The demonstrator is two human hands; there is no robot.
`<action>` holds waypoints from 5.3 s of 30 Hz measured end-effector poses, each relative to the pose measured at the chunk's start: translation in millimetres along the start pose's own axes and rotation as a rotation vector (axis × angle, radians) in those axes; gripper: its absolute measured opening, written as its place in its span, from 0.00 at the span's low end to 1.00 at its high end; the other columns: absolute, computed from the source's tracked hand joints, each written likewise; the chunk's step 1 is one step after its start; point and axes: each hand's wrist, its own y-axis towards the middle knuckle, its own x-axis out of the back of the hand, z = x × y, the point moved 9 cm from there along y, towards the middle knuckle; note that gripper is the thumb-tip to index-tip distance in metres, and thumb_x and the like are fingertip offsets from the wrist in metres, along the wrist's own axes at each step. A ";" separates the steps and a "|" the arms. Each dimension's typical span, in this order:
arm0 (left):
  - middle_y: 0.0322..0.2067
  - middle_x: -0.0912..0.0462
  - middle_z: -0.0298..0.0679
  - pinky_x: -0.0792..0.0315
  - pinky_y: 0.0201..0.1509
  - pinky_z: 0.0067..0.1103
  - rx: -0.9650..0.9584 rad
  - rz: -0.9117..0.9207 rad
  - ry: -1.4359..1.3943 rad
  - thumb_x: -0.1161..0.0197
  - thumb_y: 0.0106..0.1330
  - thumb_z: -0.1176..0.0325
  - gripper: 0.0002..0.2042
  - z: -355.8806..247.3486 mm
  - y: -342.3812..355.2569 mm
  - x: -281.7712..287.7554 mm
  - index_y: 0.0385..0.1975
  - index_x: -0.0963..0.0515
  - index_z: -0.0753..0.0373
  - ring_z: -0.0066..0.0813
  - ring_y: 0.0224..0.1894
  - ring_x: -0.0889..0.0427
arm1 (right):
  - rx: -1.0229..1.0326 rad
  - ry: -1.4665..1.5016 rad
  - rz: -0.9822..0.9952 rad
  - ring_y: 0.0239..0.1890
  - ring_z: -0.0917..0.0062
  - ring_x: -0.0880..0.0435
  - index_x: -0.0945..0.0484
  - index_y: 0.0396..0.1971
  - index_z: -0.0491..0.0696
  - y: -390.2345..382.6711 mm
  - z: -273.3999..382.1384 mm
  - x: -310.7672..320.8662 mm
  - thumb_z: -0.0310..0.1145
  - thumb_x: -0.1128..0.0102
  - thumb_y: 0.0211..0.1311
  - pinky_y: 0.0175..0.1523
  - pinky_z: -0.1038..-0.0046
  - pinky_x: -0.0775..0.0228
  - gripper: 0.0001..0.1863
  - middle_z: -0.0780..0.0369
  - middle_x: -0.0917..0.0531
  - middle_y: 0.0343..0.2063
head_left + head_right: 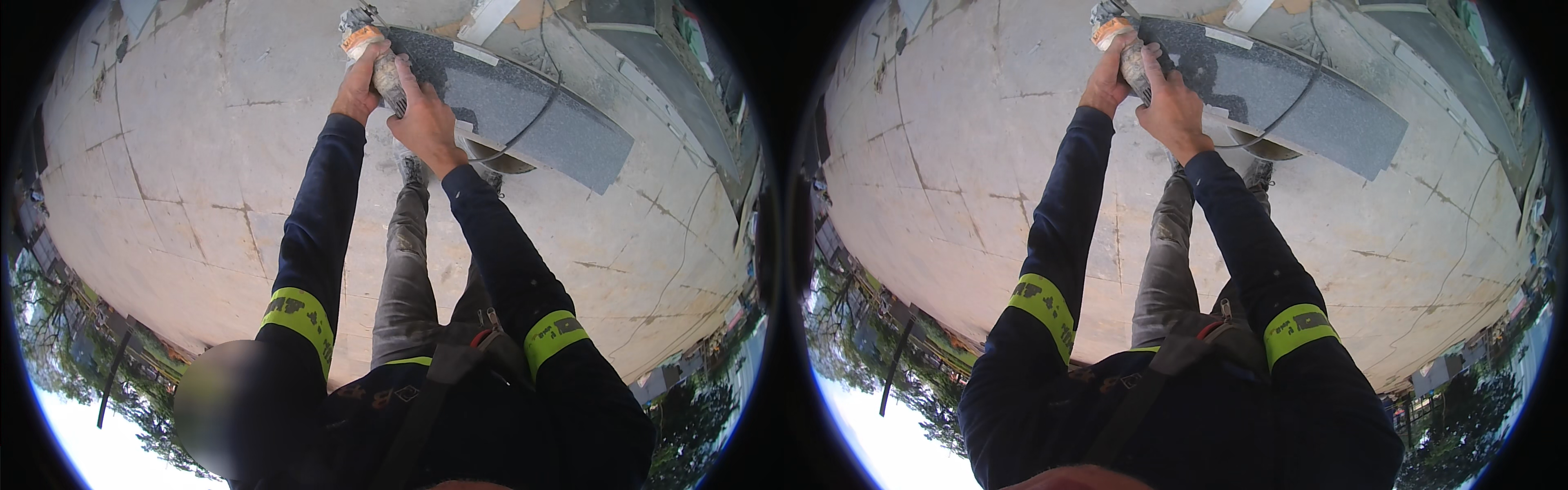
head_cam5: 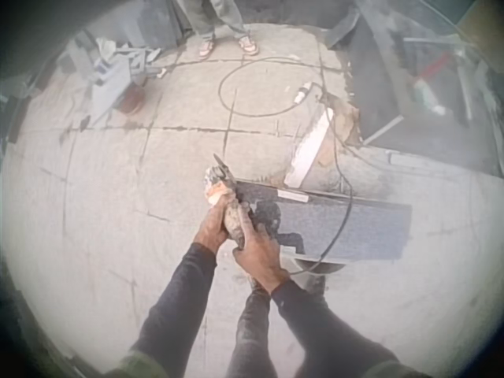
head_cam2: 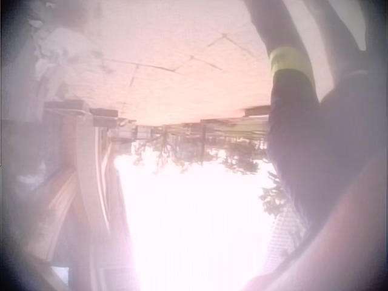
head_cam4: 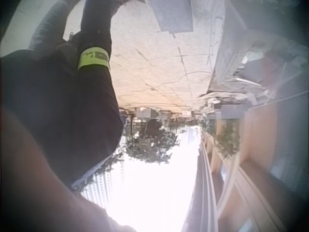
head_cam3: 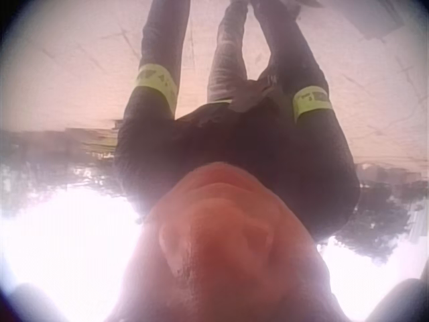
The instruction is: The person uses an angle grinder to cut a dark stone tile on a work surface, then measures the tile and a curved opening with a tape measure and marks the tile with a pencil. The person handles the tile and tools directly with both hands.
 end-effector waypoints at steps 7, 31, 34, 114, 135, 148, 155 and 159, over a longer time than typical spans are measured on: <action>0.38 0.13 0.42 0.13 0.45 0.33 -0.009 -0.013 -0.026 0.29 0.69 0.65 0.16 -2.8 -8.5 -10.2 0.50 0.25 0.61 0.37 0.39 0.10 | -0.007 0.001 -0.001 0.45 0.47 0.13 0.47 0.82 0.63 0.7 -1.9 0.3 0.33 0.23 0.48 0.49 0.51 0.18 0.60 0.47 0.18 0.45; 0.40 0.14 0.41 0.13 0.46 0.34 0.048 -0.013 0.008 0.29 0.69 0.62 0.18 -1.0 -2.0 -5.9 0.53 0.25 0.63 0.38 0.41 0.10 | 0.004 0.008 -0.033 0.44 0.47 0.13 0.44 0.81 0.60 3.0 0.2 3.0 0.32 0.24 0.47 0.48 0.51 0.18 0.58 0.48 0.17 0.45; 0.40 0.15 0.39 0.15 0.44 0.32 0.031 -0.068 0.004 0.26 0.67 0.61 0.21 0.2 0.1 1.5 0.53 0.24 0.62 0.34 0.39 0.12 | 0.012 0.021 -0.052 0.45 0.47 0.13 0.44 0.81 0.60 1.5 3.7 5.1 0.32 0.25 0.47 0.48 0.51 0.18 0.58 0.47 0.17 0.45; 0.58 0.16 0.47 0.11 0.52 0.34 -0.199 0.003 0.344 0.41 0.72 0.82 0.28 45.8 -34.3 50.7 0.72 0.37 0.67 0.40 0.54 0.11 | 0.021 -0.029 -0.011 0.50 0.44 0.14 0.46 0.82 0.63 -29.1 -5.7 -8.6 0.35 0.24 0.49 0.55 0.50 0.20 0.58 0.45 0.15 0.49; 0.51 0.14 0.48 0.13 0.47 0.25 -0.219 -0.056 0.334 0.43 0.74 0.82 0.28 50.9 -42.0 57.6 0.74 0.36 0.69 0.33 0.46 0.10 | 0.049 -0.020 -0.065 0.45 0.45 0.12 0.44 0.81 0.60 -11.1 -6.9 -23.5 0.36 0.24 0.50 0.51 0.50 0.19 0.56 0.43 0.14 0.42; 0.56 0.17 0.54 0.11 0.54 0.31 -0.253 0.008 0.403 0.40 0.71 0.82 0.34 44.5 -49.1 50.3 0.77 0.41 0.70 0.41 0.52 0.10 | 0.031 -0.022 -0.052 0.51 0.44 0.13 0.44 0.80 0.52 -47.9 -3.2 -9.6 0.32 0.28 0.48 0.56 0.51 0.20 0.55 0.43 0.12 0.49; 0.57 0.17 0.51 0.12 0.57 0.32 -0.297 0.027 0.399 0.41 0.63 0.87 0.35 42.7 -51.7 43.1 0.73 0.37 0.71 0.41 0.56 0.12 | 0.082 0.011 -0.103 0.43 0.44 0.12 0.47 0.81 0.58 -38.9 -8.1 -16.7 0.35 0.24 0.49 0.49 0.49 0.20 0.58 0.44 0.12 0.40; 0.56 0.17 0.50 0.13 0.57 0.31 -0.288 0.002 0.410 0.41 0.62 0.87 0.33 46.5 -45.8 51.5 0.72 0.34 0.71 0.38 0.55 0.12 | 0.065 0.013 -0.095 0.45 0.44 0.12 0.46 0.81 0.57 -32.6 -9.4 -22.4 0.37 0.23 0.50 0.52 0.49 0.20 0.57 0.44 0.12 0.42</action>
